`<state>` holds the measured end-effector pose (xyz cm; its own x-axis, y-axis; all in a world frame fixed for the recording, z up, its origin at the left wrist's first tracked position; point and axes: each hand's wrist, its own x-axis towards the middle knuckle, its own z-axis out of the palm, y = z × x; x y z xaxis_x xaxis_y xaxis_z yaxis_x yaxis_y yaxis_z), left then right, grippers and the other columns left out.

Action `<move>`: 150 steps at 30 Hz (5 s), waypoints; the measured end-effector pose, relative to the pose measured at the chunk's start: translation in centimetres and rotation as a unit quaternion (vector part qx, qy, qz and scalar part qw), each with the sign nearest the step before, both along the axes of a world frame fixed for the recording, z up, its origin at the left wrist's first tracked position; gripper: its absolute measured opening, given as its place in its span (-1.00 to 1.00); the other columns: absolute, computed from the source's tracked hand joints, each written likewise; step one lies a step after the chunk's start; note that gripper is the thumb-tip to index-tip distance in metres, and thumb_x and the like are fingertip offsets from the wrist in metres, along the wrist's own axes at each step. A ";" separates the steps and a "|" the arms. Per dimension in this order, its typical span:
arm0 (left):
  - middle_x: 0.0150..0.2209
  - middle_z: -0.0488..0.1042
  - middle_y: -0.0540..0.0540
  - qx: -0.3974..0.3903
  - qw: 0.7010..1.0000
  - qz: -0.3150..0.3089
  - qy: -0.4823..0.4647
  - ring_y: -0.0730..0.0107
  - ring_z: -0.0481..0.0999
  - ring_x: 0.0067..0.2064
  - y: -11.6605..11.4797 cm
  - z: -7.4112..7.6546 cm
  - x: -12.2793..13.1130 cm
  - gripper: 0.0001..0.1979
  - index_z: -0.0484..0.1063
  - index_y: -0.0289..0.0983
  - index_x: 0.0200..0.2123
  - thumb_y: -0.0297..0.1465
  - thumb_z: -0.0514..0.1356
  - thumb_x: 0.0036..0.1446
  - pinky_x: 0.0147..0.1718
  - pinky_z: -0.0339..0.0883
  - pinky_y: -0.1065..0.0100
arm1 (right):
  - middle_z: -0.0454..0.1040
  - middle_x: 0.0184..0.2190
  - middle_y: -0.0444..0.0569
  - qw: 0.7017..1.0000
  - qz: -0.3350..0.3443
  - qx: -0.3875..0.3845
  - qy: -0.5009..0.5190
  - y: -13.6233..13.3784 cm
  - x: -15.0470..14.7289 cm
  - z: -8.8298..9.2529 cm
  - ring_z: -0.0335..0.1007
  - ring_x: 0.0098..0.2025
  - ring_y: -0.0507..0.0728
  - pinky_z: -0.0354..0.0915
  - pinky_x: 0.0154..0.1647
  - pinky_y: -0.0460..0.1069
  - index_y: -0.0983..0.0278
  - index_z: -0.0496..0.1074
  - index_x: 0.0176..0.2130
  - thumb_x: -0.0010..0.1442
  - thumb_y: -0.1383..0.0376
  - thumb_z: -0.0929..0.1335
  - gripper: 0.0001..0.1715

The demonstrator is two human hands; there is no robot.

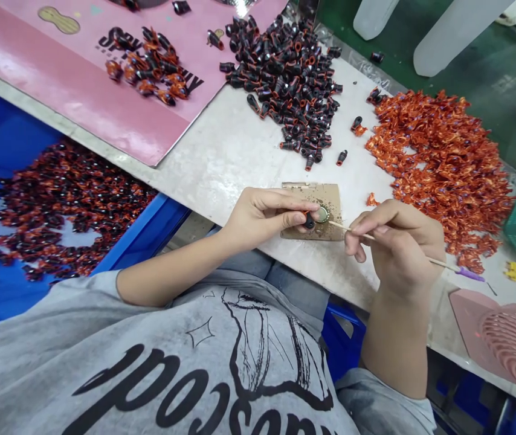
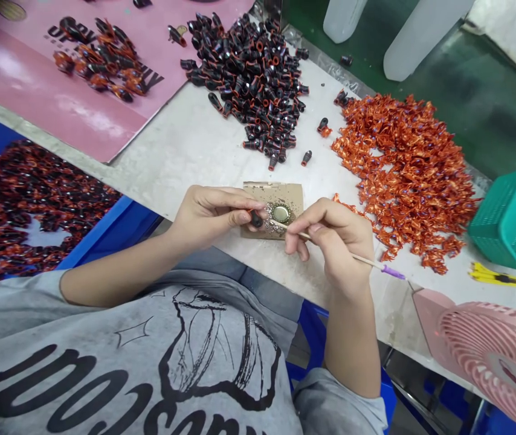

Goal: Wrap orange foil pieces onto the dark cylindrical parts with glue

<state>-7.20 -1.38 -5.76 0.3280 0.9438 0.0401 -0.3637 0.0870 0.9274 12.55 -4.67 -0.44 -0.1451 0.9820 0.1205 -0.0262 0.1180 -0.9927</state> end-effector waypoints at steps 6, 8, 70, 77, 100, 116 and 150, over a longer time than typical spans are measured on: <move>-0.32 0.70 -0.11 -0.028 0.998 -0.014 -0.047 0.38 0.67 -0.38 0.1 -0.1 0.2 -0.81 0.71 -0.16 -0.33 -0.31 0.52 -0.08 -0.39 0.61 0.43 | 0.54 -0.58 -0.16 0.999 -0.002 0.006 0.046 0.1 -0.9 -0.7 0.29 -0.69 0.02 0.13 -0.75 -0.04 0.15 0.52 -0.38 0.27 0.37 0.34 -0.78; -0.32 0.71 -0.10 -0.037 0.998 -0.016 -0.044 0.40 0.68 -0.39 0.1 -0.1 0.2 -0.82 0.71 -0.17 -0.33 -0.34 0.52 -0.09 -0.38 0.61 0.45 | 0.56 -0.57 -0.17 1.000 -0.007 0.008 0.030 0.1 -1.1 -0.9 0.28 -0.71 -0.01 0.16 -0.75 -0.06 0.17 0.48 -0.39 0.28 0.36 0.35 -0.80; -0.40 0.64 -0.06 -0.141 0.982 -0.038 -0.116 0.44 0.62 -0.38 0.1 0.7 0.7 -0.69 0.65 -0.30 -0.37 -0.26 0.55 -0.17 -0.25 0.53 0.39 | 0.57 -0.43 -0.01 0.863 -0.210 0.138 -0.437 2.8 3.6 -1.9 0.48 -0.41 0.12 0.40 -0.31 0.05 0.27 0.57 -0.37 0.12 0.29 0.37 -0.84; -0.33 0.63 -0.13 -0.161 0.959 -0.044 -0.231 0.41 0.59 -0.28 0.8 3.3 3.0 -0.51 0.57 -0.37 -0.38 -0.15 0.57 -0.28 -0.12 0.43 0.32 | 0.61 -0.31 0.02 0.964 -0.151 0.183 -0.120 2.2 2.1 -1.1 0.58 -0.29 0.10 0.49 -0.35 -0.05 0.24 0.58 -0.33 0.03 0.31 0.54 -0.87; -0.39 0.60 0.01 -0.214 0.943 -0.050 -0.251 0.54 0.58 -0.33 -1.1 6.5 4.0 -0.79 0.59 -0.34 -0.35 -0.48 0.50 -0.09 -0.28 0.48 0.48 | 0.64 -0.23 -0.12 0.964 -0.177 0.197 -0.036 -0.4 -0.4 0.1 0.61 -0.18 0.02 0.53 -0.16 -0.04 0.16 0.59 -0.21 0.08 0.41 0.53 -0.75; -0.32 0.59 -0.11 0.092 0.992 0.060 -0.068 0.44 0.57 -0.26 -1.5 6.6 4.6 -0.93 0.61 -0.33 -0.36 -0.56 0.33 0.03 -0.26 0.50 0.49 | 0.55 -0.24 -0.11 0.942 -0.216 0.239 -0.094 -1.3 -0.6 0.1 0.53 -0.14 0.07 0.48 -0.18 0.03 0.15 0.51 -0.21 0.13 0.33 0.50 -0.81; -0.48 0.44 0.02 0.096 0.994 -0.040 -0.019 0.53 0.38 -0.48 -0.1 5.8 3.5 -0.77 0.53 -0.34 -0.22 -0.42 0.38 0.01 -0.51 0.25 0.52 | 0.49 -0.26 -0.11 0.898 -0.243 0.320 -0.178 -1.3 -2.1 -0.3 0.52 -0.18 0.03 0.47 -0.20 0.00 0.21 0.46 -0.22 0.21 0.46 0.42 -0.83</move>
